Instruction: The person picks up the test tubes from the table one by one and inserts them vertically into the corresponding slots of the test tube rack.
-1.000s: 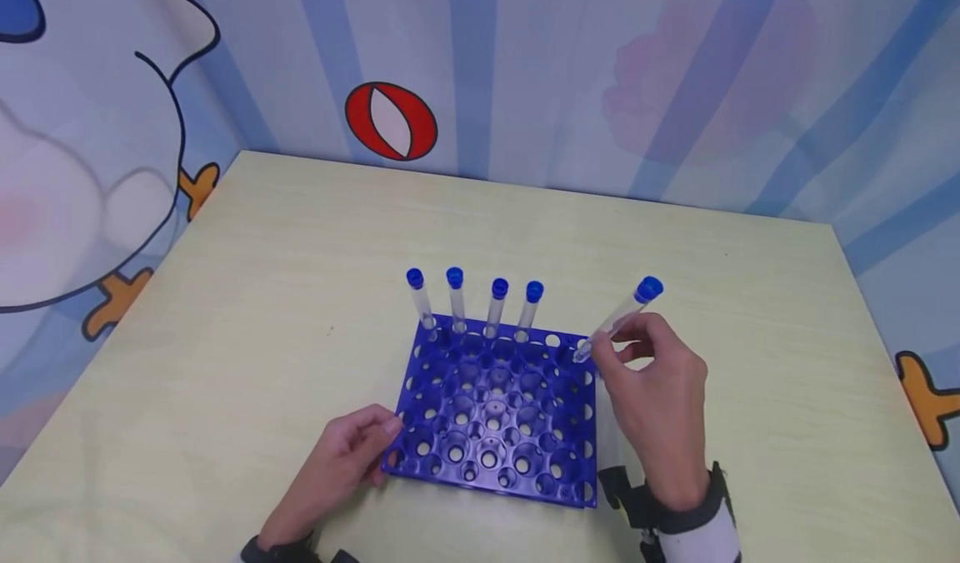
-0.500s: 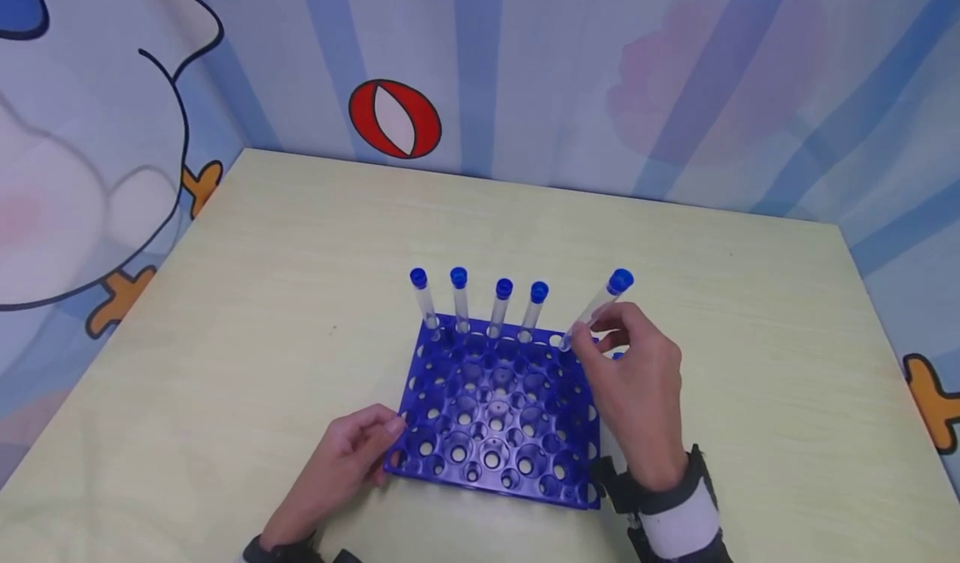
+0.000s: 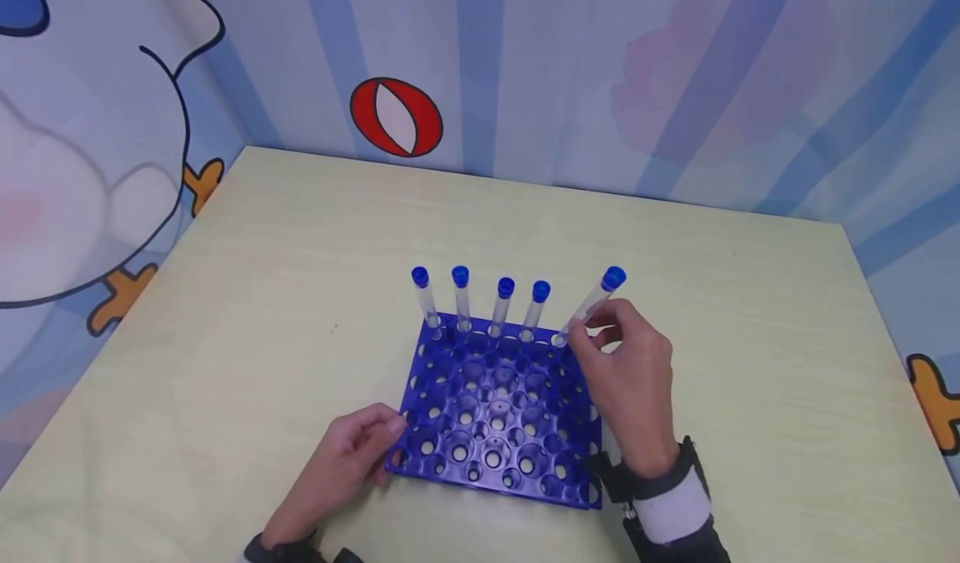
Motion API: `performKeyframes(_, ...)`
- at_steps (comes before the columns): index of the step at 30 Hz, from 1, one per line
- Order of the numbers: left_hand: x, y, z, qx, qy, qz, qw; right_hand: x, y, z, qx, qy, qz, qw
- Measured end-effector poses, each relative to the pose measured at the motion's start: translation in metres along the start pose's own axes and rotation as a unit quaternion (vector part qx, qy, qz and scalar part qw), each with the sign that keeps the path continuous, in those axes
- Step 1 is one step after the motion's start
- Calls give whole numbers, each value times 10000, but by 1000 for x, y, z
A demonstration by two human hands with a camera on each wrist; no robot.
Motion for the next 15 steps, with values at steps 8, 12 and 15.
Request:
performKeyframes(8, 0, -2, 0, 36, 10, 18, 10000, 0, -8, -1, 115, -247, 202, 9994)
performKeyframes(12, 0, -2, -1, 48, 8, 25, 10000, 0, -9, -2, 140, -417, 237, 9987)
performKeyframes(15, 0, -3, -1, 60, 6, 41, 10000, 1, -8, -3, 153, -605, 251, 9977)
Point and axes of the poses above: each hand's wrist, its own z-axis away from the middle knuckle, its own x-axis out of the palm, y = z × x, the point moved 2 cm from there along -z, towards the middle knuckle, and after that the axes turned 3 degrees about -z, right-handed, at the moved point
